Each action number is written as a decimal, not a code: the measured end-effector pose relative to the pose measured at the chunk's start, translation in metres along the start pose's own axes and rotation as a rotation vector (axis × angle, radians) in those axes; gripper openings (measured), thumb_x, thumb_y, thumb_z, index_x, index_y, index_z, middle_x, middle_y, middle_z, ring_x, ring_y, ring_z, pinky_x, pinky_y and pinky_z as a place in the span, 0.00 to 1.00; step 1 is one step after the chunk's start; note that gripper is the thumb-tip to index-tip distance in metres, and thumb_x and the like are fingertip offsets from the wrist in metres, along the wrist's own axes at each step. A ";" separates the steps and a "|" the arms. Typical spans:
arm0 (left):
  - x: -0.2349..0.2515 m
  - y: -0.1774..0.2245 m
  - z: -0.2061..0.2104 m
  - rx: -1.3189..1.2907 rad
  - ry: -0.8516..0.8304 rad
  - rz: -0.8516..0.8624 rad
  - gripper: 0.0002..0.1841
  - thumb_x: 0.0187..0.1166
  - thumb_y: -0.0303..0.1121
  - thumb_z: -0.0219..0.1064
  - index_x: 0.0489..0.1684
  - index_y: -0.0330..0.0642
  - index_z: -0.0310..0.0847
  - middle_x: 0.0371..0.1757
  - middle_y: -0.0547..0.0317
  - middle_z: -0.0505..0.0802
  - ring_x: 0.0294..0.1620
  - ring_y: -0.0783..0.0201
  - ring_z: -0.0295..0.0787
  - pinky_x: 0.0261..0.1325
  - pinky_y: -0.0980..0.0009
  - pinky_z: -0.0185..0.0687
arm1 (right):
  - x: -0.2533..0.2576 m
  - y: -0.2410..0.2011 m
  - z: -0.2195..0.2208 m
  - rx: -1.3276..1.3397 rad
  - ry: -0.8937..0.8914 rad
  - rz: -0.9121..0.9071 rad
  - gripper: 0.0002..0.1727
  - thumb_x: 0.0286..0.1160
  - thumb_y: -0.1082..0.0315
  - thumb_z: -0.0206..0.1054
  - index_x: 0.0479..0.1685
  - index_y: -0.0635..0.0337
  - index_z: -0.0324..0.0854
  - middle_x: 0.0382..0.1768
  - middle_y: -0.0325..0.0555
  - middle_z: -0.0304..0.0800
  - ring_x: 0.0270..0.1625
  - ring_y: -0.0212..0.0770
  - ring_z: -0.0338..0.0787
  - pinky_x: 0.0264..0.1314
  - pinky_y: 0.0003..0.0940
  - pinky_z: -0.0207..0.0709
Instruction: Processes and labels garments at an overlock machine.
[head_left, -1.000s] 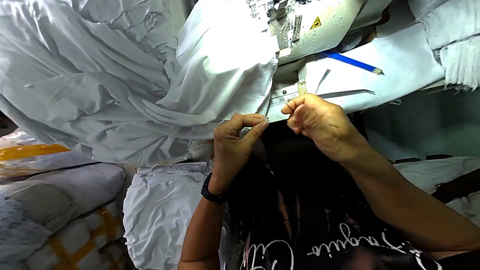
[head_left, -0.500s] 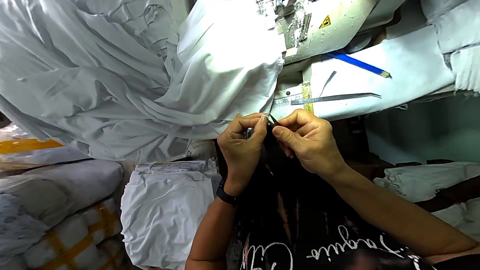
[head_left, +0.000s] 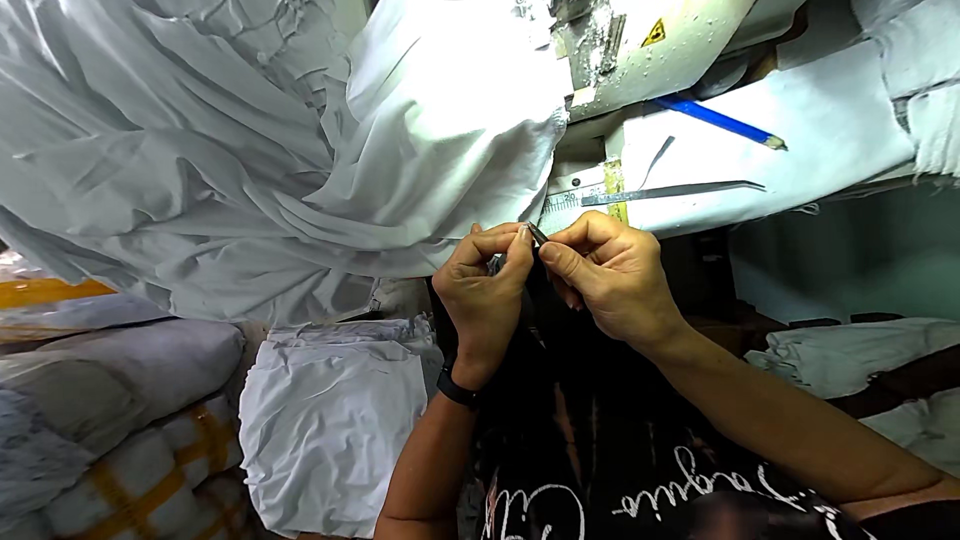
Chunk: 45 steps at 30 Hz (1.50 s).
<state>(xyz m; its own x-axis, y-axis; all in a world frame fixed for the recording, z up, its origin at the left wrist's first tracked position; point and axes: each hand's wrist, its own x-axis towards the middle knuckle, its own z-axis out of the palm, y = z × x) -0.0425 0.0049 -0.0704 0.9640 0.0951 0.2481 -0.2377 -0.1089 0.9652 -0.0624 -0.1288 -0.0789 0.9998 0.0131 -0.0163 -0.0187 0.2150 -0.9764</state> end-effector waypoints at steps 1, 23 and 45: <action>0.000 0.000 0.000 -0.005 0.001 -0.002 0.04 0.73 0.20 0.71 0.32 0.38 0.86 0.41 0.60 0.97 0.50 0.71 0.94 0.57 0.71 0.87 | 0.000 0.000 0.000 0.001 0.002 -0.002 0.03 0.81 0.71 0.69 0.39 0.55 0.79 0.22 0.31 0.82 0.15 0.20 0.75 0.15 0.13 0.71; 0.026 0.002 -0.039 -0.267 -0.384 -0.313 0.04 0.82 0.25 0.66 0.45 0.46 0.86 0.35 0.67 0.91 0.36 0.75 0.89 0.46 0.74 0.89 | 0.029 -0.034 -0.029 -0.074 -0.050 -0.103 0.06 0.71 0.77 0.70 0.31 0.55 0.88 0.26 0.30 0.84 0.17 0.19 0.70 0.16 0.12 0.64; 0.021 -0.009 -0.010 -1.112 -0.586 -0.603 0.06 0.77 0.29 0.73 0.40 0.53 0.81 0.34 0.65 0.91 0.30 0.76 0.87 0.35 0.81 0.84 | 0.026 -0.044 -0.005 -0.104 -0.066 -0.261 0.04 0.63 0.79 0.74 0.28 0.60 0.89 0.39 0.37 0.93 0.33 0.25 0.89 0.33 0.18 0.85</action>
<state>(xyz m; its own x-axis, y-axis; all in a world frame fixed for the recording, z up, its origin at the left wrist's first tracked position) -0.0208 0.0176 -0.0726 0.7933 -0.6082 -0.0283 0.5255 0.6604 0.5364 -0.0357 -0.1428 -0.0372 0.9678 0.0344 0.2493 0.2438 0.1182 -0.9626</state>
